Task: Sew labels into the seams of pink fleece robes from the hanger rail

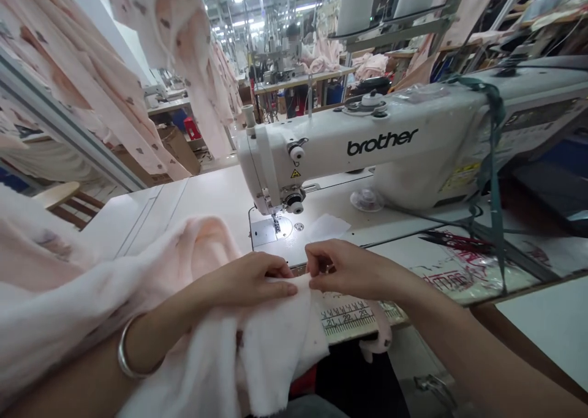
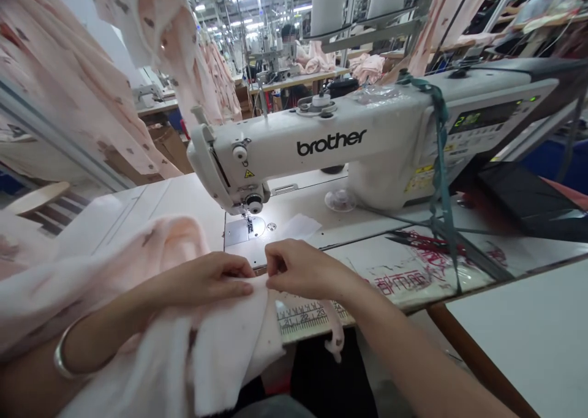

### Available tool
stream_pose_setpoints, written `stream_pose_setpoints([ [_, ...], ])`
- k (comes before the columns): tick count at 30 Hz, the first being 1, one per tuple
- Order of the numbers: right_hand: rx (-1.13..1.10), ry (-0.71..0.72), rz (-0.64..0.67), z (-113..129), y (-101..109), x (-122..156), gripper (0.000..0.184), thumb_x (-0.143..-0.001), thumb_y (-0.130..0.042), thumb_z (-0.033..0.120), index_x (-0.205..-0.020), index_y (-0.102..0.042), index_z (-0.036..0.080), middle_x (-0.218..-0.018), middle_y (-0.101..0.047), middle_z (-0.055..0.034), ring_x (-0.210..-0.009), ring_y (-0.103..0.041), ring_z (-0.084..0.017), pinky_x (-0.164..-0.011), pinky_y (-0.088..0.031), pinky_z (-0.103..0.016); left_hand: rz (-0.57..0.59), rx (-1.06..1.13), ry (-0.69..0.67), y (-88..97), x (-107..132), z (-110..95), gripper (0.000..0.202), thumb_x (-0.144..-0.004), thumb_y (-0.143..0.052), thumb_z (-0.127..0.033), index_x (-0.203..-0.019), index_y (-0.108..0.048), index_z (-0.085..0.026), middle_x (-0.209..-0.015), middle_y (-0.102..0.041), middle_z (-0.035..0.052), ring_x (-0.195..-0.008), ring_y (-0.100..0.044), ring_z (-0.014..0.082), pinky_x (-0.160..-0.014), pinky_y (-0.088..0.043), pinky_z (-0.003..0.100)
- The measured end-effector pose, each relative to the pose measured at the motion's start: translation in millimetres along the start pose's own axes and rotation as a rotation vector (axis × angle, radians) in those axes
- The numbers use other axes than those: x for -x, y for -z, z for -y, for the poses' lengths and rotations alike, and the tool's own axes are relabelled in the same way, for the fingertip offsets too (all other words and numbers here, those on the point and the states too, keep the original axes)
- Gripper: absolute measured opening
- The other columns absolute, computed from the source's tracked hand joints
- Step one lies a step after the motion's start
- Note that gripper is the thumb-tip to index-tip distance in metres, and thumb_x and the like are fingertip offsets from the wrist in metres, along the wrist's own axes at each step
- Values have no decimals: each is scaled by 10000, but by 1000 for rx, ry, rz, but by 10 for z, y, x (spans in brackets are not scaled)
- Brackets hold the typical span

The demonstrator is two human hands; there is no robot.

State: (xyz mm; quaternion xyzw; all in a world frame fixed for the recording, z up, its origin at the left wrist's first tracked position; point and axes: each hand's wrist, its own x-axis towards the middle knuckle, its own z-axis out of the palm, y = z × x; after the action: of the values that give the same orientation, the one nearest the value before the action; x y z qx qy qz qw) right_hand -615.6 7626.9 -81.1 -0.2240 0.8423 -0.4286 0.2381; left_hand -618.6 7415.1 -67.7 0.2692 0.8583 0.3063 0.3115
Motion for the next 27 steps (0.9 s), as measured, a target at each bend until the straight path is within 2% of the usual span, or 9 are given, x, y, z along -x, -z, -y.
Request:
stream_pose_setpoints([
  [4,50,-8,-20,9,15,39,46,-718,-556,176,-695,-517,183,-710,-552,25,-651,-485,-112,-565,-344,-233,-132,66,23,-97,14,9,204,-817,-540,-348,-866,-647,-181,-833,-650,-6,-764,-559,133,-638,-392,218],
  [6,46,-16,-44,16,14,75,37,-736,-554,189,-762,-528,192,-774,-566,21,-706,-507,-122,-601,-362,-237,-217,41,14,-153,16,18,179,-806,-542,-330,-831,-641,-183,-811,-645,-8,-750,-552,135,-639,-388,224],
  [9,-9,-51,-45,29,-12,127,213,-756,-607,270,-957,-544,239,-894,-582,26,-792,-534,-137,-641,-384,-237,-280,25,6,-209,14,22,168,-794,-552,-331,-821,-637,-189,-771,-636,-12,-725,-546,137,-638,-383,235],
  [11,5,-77,-53,27,-44,141,190,-780,-607,328,-949,-566,249,-832,-576,36,-751,-525,-130,-612,-369,-233,-300,38,1,-226,16,20,163,-789,-557,-330,-827,-637,-193,-781,-640,-13,-735,-553,140,-657,-390,241],
  [14,48,-109,-89,-8,-80,96,130,-817,-556,345,-805,-584,218,-657,-524,45,-632,-488,-112,-542,-329,-230,-325,60,42,-219,17,28,179,-780,-564,-343,-823,-640,-187,-780,-643,-2,-743,-554,149,-656,-395,243],
  [18,-16,-148,-37,-58,-14,-140,150,-815,-528,328,-780,-574,190,-664,-604,20,-622,-549,-116,-540,-367,-226,-285,211,152,-119,-56,116,250,-785,-555,-404,-816,-639,-171,-758,-638,9,-711,-550,138,-573,-374,210],
  [21,49,-170,-39,-42,105,-435,120,-763,-561,305,-743,-577,188,-702,-644,3,-625,-557,-122,-537,-381,-230,-287,309,260,20,-194,225,306,-758,-560,-464,-789,-616,-165,-660,-578,-6,-552,-475,98,-455,-302,186],
  [24,118,-216,-52,-22,212,-733,116,-702,-604,271,-636,-556,188,-614,-594,3,-552,-510,-125,-485,-350,-242,-338,278,377,163,-352,310,304,-704,-583,-470,-677,-542,-170,-512,-423,-40,-421,-355,75,-373,-205,188],
  [27,157,-253,-61,-57,271,-947,206,-704,-635,281,-568,-514,186,-534,-524,7,-496,-485,-123,-454,-350,-246,-364,214,439,263,-468,355,285,-669,-580,-432,-599,-462,-183,-458,-355,-44,-377,-315,79,-346,-185,207],
])
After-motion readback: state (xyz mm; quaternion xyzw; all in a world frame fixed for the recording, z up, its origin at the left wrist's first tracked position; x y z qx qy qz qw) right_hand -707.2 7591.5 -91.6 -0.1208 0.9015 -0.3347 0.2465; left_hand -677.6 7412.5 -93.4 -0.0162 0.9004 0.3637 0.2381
